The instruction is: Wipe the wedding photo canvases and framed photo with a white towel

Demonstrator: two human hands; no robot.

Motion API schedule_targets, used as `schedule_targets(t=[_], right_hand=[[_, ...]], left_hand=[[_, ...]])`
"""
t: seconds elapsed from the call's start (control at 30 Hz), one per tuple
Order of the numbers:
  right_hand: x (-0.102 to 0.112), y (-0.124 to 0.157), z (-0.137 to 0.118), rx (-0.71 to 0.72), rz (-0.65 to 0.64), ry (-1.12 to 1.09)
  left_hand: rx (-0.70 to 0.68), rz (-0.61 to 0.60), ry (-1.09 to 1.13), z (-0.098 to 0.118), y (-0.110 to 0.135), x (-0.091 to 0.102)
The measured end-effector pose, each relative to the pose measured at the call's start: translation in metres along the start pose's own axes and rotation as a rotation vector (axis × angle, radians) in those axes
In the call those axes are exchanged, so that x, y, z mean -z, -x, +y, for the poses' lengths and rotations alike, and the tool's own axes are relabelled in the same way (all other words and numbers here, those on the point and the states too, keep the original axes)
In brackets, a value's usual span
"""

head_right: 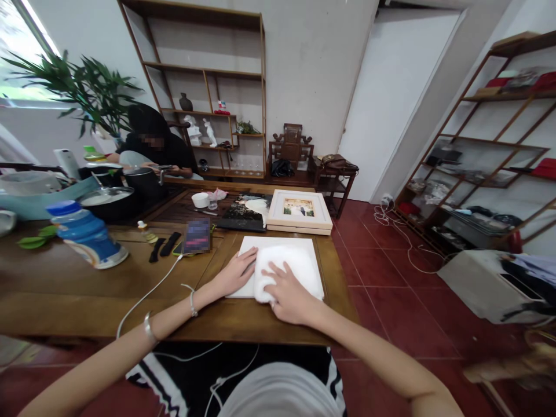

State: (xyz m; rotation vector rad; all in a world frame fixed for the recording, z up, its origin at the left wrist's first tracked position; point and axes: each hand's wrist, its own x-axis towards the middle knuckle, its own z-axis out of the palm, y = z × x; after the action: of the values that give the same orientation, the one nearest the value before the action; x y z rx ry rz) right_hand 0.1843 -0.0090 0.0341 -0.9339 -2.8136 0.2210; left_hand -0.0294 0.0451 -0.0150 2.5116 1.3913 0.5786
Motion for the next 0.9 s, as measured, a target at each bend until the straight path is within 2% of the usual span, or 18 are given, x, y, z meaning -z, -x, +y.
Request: schedule_targets(t=[0.1,0.17,0.27,0.43,0.57,0.7,0.9], right_hand=[[0.012,0.015,-0.021,0.05,-0.099,-0.041],[0.019,0.02,-0.023,0.072,-0.145,-0.064],[0.023,0.013,-0.006,0.052,-0.14,-0.071],[0.016,-0.022,0.042,-0.036,0.002,-0.013],[0.009,-0.048,0.056,-0.057,0.086,0.059],[0.003,-0.048,0.038,-0.095,0.06,0.122],[0.006,-0.011,-0.02,-0.041,-0.088,0.135]], left_hand=[[0.004,-0.008,-0.013,0.0,0.0,0.001],[0.006,-0.013,-0.021,-0.001,0.001,0.001],[0.003,-0.008,-0.02,-0.001,0.0,0.0],[0.012,0.016,-0.007,-0.002,0.0,-0.002],[0.019,0.007,-0.005,-0.003,0.0,-0.003],[0.008,0.015,-0.001,-0.003,0.0,-0.003],[0.0,-0.004,-0.013,-0.002,0.0,-0.002]])
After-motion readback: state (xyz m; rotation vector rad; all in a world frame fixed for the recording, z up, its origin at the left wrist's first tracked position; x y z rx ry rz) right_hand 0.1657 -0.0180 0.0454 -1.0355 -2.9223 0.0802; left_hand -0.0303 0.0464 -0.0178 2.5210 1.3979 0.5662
